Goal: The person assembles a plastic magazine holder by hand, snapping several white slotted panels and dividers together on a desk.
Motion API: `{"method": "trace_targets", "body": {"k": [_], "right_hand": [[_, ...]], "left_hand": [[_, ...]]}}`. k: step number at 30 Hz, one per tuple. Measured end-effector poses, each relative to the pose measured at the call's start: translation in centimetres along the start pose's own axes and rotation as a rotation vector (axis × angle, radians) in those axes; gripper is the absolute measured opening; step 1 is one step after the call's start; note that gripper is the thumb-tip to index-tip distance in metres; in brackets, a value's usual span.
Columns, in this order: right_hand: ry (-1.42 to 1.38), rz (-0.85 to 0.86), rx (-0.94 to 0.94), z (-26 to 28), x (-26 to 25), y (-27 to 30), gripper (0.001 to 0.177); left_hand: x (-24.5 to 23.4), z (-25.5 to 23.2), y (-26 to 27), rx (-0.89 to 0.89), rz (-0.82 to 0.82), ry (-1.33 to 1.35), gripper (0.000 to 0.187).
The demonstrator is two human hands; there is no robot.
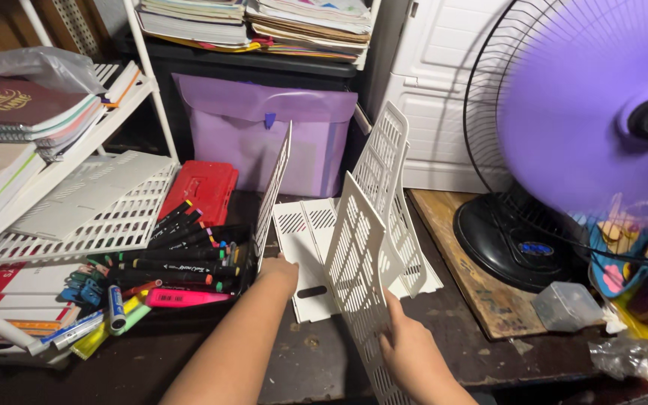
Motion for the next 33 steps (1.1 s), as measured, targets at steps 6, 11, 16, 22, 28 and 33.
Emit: {"method": "trace_targets", "body": {"k": [6, 11, 16, 22, 28, 33], "right_hand": [[0.005, -0.022, -0.034, -0.7, -0.2, 1.3, 0.082], [0.084, 0.016, -0.017, -0.8, -1.0, 3.4, 0.087], [0.071, 0.050, -0.023, -0.6, -0.1, 4.6, 0.091], [0.103, -0.040, -0.022, -0.9, 1.5, 0.8, 0.080], [0.098, -0.057, -0.161, 1.5, 1.2, -3.7, 0.077], [0.166, -0.015, -0.158, 4.0, 0.1, -3.9, 0.073]], "left_hand": [[-0.2, 0.1, 0.4, -0.008, 0.042, 0.001, 0.057], [0.5, 0.3, -1.1, 0.008, 0.019, 0.011, 0.053], [0.2, 0.0, 0.0, 0.020, 0.063, -0.022, 0.060], [-0.2, 0.1, 0.4, -0.016, 0.022, 0.016, 0.053], [1.0, 0.3, -0.7, -0.010, 0.047, -0.050, 0.055], [0.7, 0.4, -0.7, -0.018, 0.048, -0.020, 0.057]]}}
Point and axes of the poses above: each hand's wrist, its own y-axis away from the middle knuckle, its own x-axis out of the palm, z = x × y, the point moved 7 cm from there along -y, towards the middle knuckle, and after that the axes turned 1 degree about y, right-handed, at the moved point
